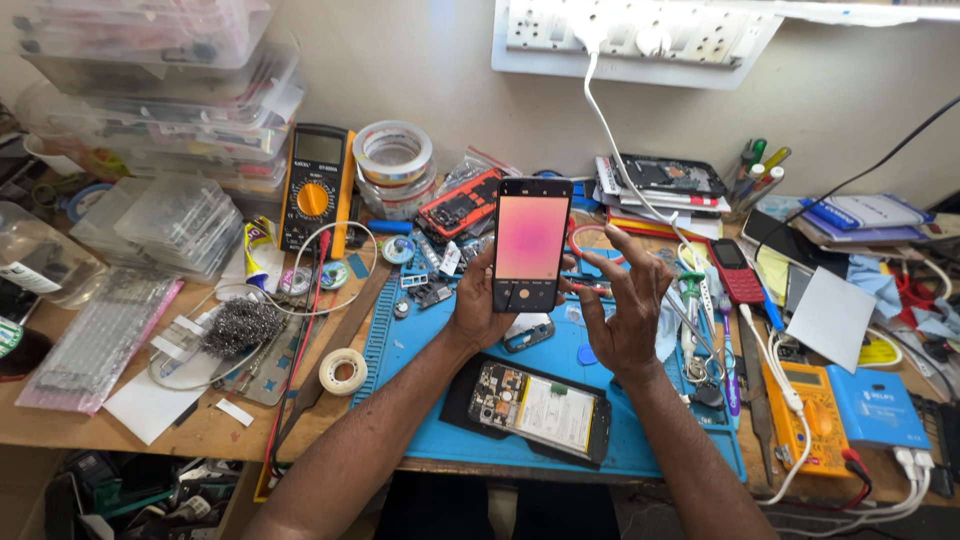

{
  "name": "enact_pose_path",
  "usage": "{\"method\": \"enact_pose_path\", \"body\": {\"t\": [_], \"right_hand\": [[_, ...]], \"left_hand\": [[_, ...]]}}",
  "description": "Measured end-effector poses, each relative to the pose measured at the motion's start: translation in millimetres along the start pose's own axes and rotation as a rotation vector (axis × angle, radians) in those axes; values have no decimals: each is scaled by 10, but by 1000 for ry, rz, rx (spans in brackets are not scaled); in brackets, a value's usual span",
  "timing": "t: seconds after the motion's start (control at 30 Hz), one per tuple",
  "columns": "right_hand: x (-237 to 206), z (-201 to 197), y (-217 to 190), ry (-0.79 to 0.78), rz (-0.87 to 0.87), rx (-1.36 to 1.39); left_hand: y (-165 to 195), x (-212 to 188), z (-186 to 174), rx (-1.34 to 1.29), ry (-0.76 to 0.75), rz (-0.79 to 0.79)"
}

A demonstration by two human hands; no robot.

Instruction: The person repairs a disassembled smartphone at a workbench. They apply adhesive tape to the phone's internal frame, press components into place, power the phone on and test the screen with the camera app, then fit the back cover and press along its edges to seal the phone closed.

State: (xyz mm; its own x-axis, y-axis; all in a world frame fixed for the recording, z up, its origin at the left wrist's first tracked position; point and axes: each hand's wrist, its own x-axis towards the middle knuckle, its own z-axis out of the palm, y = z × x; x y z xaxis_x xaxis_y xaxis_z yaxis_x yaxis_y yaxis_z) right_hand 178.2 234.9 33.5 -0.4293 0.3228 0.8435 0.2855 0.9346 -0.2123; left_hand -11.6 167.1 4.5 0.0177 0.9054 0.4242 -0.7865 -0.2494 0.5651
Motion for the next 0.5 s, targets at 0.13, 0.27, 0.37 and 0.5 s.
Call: {"method": "enact_pose_path", "body": {"t": [0.13, 0.27, 0.37, 0.5], "right_hand": [[-4, 67, 5, -79, 229, 375], [-44, 176, 29, -251, 612, 860], [-76, 204, 52, -279, 582, 871], [-102, 213, 33, -295, 514, 788]], "left_hand": [[-19, -8, -59, -27, -17, 7], [-81, -33, -175, -56, 61, 23], [-141, -50, -256, -193, 127, 68], [-178, -66, -317, -157, 113, 71]]}}
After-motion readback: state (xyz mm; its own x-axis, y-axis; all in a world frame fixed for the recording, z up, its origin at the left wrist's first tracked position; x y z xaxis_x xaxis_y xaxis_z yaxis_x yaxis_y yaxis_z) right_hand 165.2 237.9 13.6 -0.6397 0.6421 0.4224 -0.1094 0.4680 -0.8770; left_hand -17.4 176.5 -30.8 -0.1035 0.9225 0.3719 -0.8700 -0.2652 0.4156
